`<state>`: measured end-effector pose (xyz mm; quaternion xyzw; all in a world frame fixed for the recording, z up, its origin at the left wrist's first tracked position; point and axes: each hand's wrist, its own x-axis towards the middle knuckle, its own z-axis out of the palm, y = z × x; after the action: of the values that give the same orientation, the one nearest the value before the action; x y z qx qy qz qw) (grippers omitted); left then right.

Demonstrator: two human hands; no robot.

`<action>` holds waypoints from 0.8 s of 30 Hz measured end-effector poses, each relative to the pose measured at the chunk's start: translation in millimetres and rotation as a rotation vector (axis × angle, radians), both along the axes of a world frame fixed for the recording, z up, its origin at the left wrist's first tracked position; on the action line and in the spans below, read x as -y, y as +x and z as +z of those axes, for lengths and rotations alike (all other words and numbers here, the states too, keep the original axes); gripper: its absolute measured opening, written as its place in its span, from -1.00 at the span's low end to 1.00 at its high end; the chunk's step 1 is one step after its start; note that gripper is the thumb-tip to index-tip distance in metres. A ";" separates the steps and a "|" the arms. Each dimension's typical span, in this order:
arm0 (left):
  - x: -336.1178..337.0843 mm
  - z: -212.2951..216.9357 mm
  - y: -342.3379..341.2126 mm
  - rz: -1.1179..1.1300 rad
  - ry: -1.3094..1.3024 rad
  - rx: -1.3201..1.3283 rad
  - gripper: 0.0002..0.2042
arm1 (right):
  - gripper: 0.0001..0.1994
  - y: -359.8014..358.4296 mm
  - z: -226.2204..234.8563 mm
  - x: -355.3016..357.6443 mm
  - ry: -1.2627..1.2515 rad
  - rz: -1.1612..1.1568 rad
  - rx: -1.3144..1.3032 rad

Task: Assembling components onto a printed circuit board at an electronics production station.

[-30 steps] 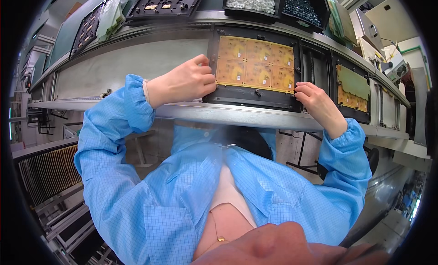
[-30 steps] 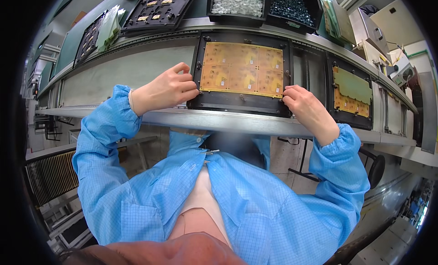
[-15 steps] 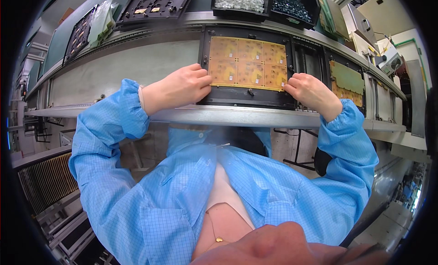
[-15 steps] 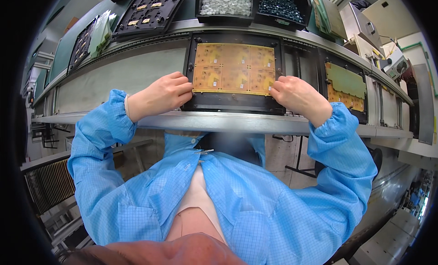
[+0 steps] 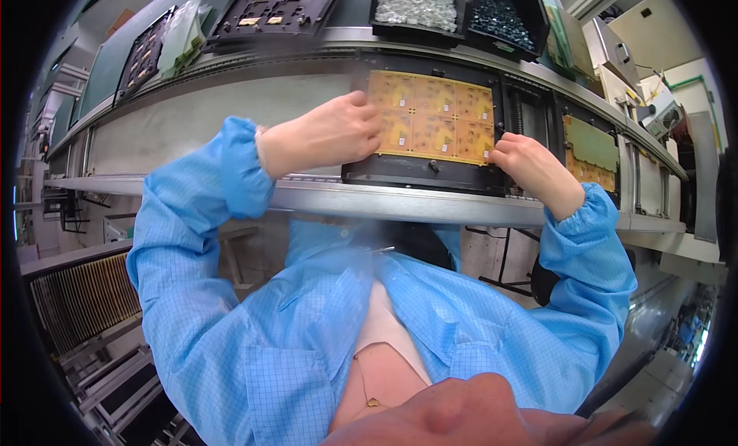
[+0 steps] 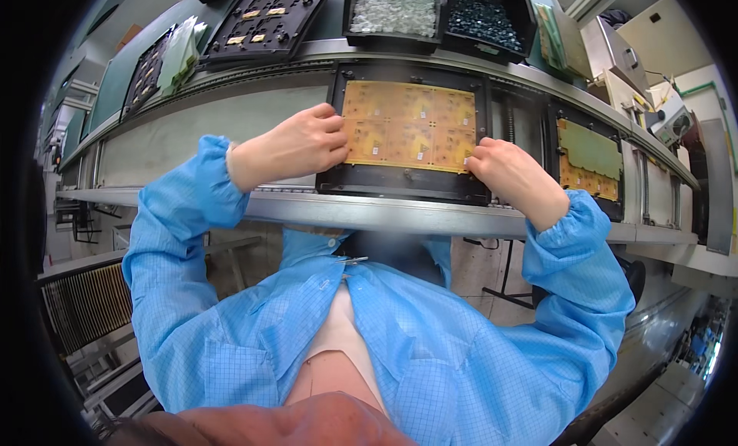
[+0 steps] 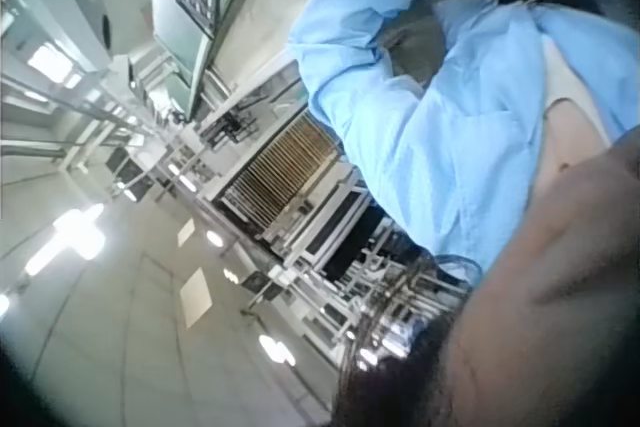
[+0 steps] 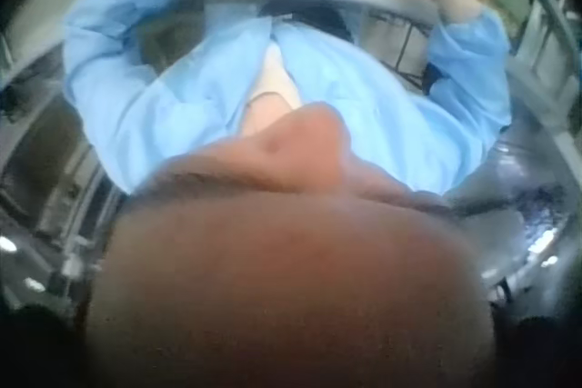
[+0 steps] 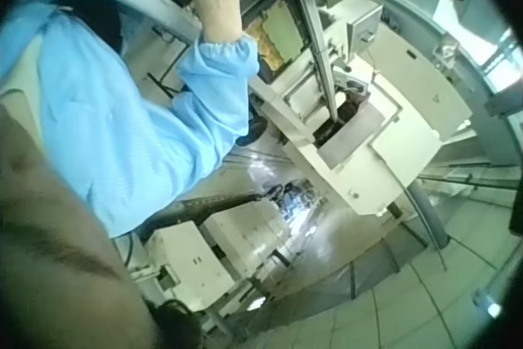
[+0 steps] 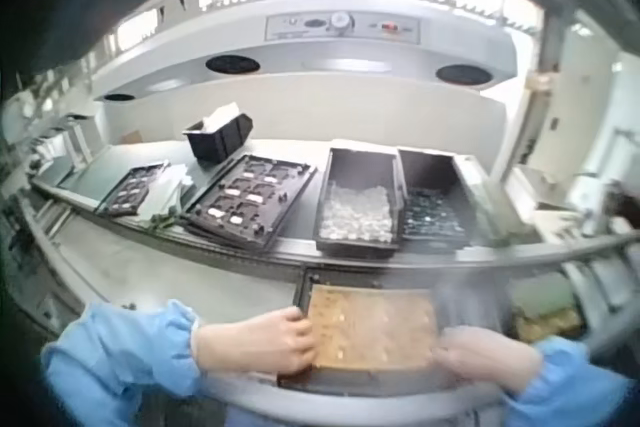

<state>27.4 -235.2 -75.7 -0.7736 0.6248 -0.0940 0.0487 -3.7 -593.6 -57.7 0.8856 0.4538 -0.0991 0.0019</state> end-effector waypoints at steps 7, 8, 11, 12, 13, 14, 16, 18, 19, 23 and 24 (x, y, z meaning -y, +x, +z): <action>61.3 -21.4 -17.7 0.155 -0.372 -0.289 -0.73 | -0.87 68.7 -31.3 9.8 0.426 -0.493 0.261; 70.9 -29.9 -15.5 0.154 -0.378 -0.282 -0.73 | -0.87 79.2 -40.4 11.9 0.423 -0.490 0.268; 88.1 -49.9 -11.0 0.192 -0.367 -0.396 -0.68 | -0.88 97.9 -56.5 16.5 0.356 -0.506 0.417; 90.9 -53.6 -9.6 0.147 -0.354 -0.371 -0.68 | -0.90 101.8 -57.8 16.7 0.341 -0.488 0.393; 93.3 -57.5 -8.4 0.102 -0.340 -0.346 -0.68 | -0.90 104.9 -59.1 17.0 0.326 -0.471 0.368; 95.4 -62.2 -7.4 0.064 -0.366 -0.274 -0.73 | -0.90 107.4 -60.4 17.6 0.345 -0.454 0.379; 97.2 -70.6 -8.6 0.086 -0.382 -0.231 -0.74 | -0.90 111.4 -56.8 17.6 0.319 -0.444 0.336; 99.0 -76.9 -9.6 0.108 -0.398 -0.190 -0.75 | -0.90 115.0 -51.7 16.3 0.292 -0.436 0.292; 100.6 -79.1 -10.4 0.138 -0.399 -0.202 -0.77 | -0.88 116.9 -49.3 15.1 0.246 -0.447 0.239; 102.9 -83.7 -12.1 0.196 -0.421 -0.229 -0.78 | -0.84 118.8 -42.3 6.0 0.121 -0.540 0.118; 102.7 -82.9 -12.4 0.200 -0.423 -0.229 -0.78 | -0.84 119.2 -40.6 3.1 0.119 -0.536 0.119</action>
<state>15.0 -337.9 -158.6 -0.8300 0.5133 -0.1292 -0.1761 115.5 -596.7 -98.3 0.9768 0.2077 -0.0172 -0.0497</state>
